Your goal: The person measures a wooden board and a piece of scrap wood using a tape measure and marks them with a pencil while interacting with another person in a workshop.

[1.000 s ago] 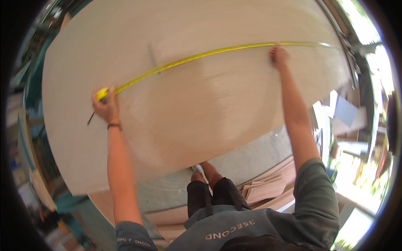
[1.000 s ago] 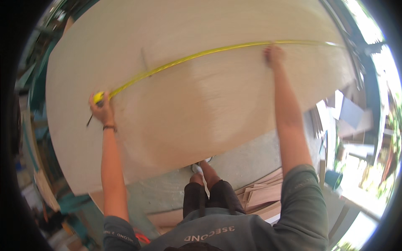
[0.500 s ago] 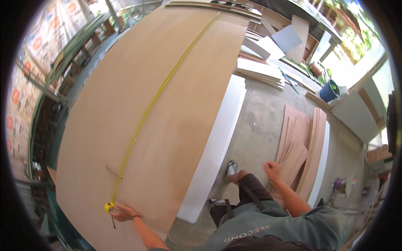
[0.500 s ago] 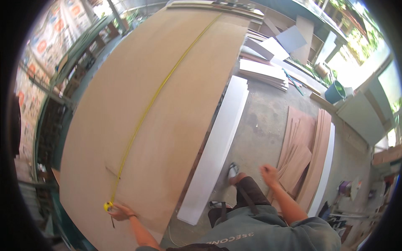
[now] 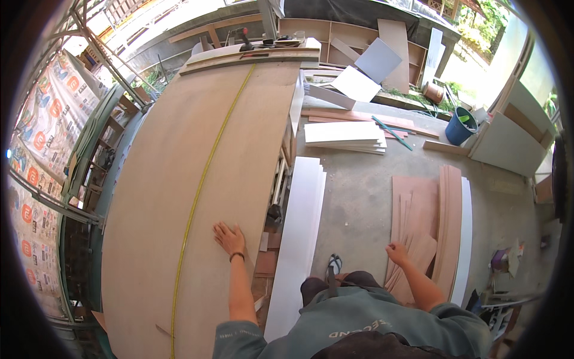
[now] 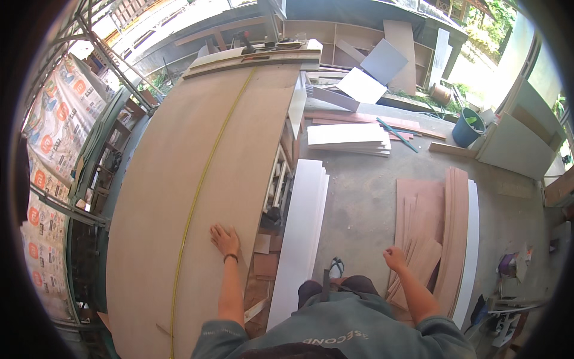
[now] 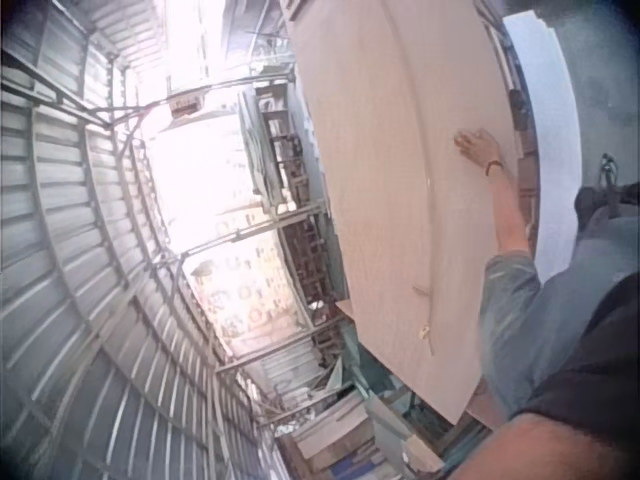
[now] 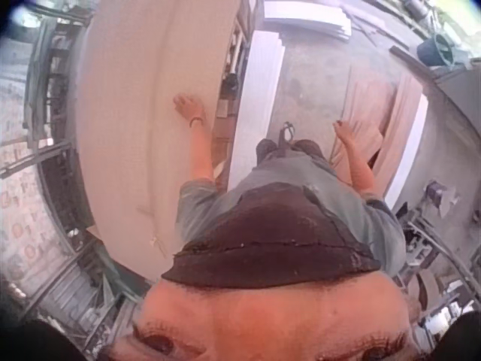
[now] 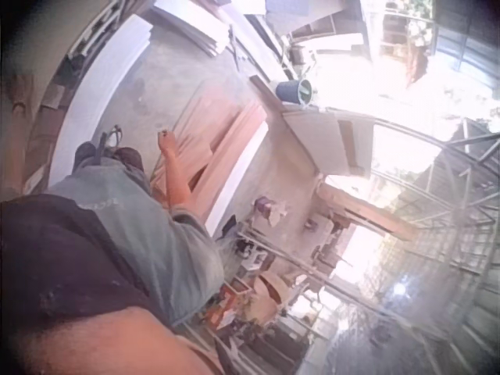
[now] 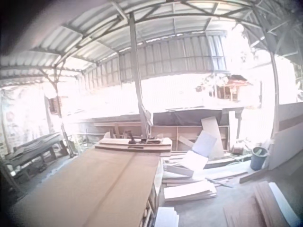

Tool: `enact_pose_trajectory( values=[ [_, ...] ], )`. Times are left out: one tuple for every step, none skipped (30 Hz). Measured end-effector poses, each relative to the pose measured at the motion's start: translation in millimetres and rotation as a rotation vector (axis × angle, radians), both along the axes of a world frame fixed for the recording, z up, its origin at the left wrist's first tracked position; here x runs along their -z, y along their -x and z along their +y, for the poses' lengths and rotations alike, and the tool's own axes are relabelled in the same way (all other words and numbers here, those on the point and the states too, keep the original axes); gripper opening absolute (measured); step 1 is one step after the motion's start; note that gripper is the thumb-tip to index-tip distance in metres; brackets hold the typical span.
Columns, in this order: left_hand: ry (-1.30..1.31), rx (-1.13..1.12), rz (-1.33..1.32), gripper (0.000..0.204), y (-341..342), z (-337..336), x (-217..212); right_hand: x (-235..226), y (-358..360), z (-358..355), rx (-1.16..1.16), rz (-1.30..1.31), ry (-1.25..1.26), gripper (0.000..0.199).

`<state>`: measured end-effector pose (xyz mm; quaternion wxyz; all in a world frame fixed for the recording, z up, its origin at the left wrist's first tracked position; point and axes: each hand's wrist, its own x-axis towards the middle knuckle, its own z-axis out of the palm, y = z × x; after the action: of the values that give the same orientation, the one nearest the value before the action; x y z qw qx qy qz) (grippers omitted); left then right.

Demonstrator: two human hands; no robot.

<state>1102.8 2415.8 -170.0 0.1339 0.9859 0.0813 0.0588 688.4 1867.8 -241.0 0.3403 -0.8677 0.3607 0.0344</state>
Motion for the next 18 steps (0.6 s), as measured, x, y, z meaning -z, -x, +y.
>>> enact_pose_trajectory(
  values=[
    [-0.050, -0.003, 0.049, 0.085, -36, -18, 2, -13, -35, -7, 0.016, -0.028, -0.053, 0.031],
    [-0.060, -0.030, 0.077, 0.087, -65, -43, 3, -31, -69, -18, 0.033, -0.052, -0.099, 0.029],
    [-0.073, -0.058, 0.104, 0.089, -92, -65, 2, -42, -96, -24, 0.046, -0.104, -0.087, 0.028],
    [-0.086, -0.090, 0.123, 0.092, -121, -86, 0, -51, -126, -31, 0.054, -0.164, -0.076, 0.027],
    [-0.082, -0.097, 0.117, 0.093, -149, -104, -3, -59, -157, -38, 0.062, -0.225, -0.066, 0.026],
    [-0.087, -0.104, 0.120, 0.094, -171, -119, -2, -65, -182, -43, 0.056, -0.246, -0.066, 0.027],
    [-0.093, -0.115, 0.126, 0.095, -191, -130, -3, -71, -209, -48, 0.045, -0.263, -0.068, 0.027],
    [-0.112, -0.120, 0.124, 0.095, -216, -144, -5, -76, -239, -59, 0.034, -0.283, -0.065, 0.027],
    [-0.132, -0.129, 0.121, 0.095, -240, -156, -9, -80, -272, -70, 0.009, -0.284, -0.051, 0.026],
    [-0.150, -0.144, 0.119, 0.095, -263, -167, -10, -81, -307, -85, -0.021, -0.285, -0.036, 0.026],
    [-0.157, -0.172, 0.109, 0.096, -284, -175, -11, -80, -338, -98, -0.047, -0.280, -0.025, 0.025],
    [-0.164, -0.204, 0.098, 0.096, -304, -181, -11, -77, -376, -112, -0.073, -0.329, 0.015, 0.024],
    [-0.164, -0.233, 0.085, 0.096, -324, -192, -11, -73, -419, -133, -0.097, -0.382, 0.064, 0.023],
    [-0.147, -0.262, 0.097, 0.096, -339, -204, -9, -71, -459, -151, -0.116, -0.429, 0.111, 0.023],
    [-0.125, -0.304, 0.092, 0.097, -358, -212, -14, -77, -509, -165, -0.090, -0.456, 0.102, 0.021],
    [-0.108, -0.349, 0.089, 0.097, -376, -218, -18, -84, -559, -175, -0.066, -0.480, 0.087, 0.020],
    [-0.121, -0.372, 0.095, 0.098, -391, -220, -20, -92, -611, -186, -0.085, -0.485, 0.139, 0.019],
    [-0.144, -0.392, 0.117, 0.098, -398, -219, -18, -96, -657, -194, -0.102, -0.473, 0.184, 0.018]
  ],
)
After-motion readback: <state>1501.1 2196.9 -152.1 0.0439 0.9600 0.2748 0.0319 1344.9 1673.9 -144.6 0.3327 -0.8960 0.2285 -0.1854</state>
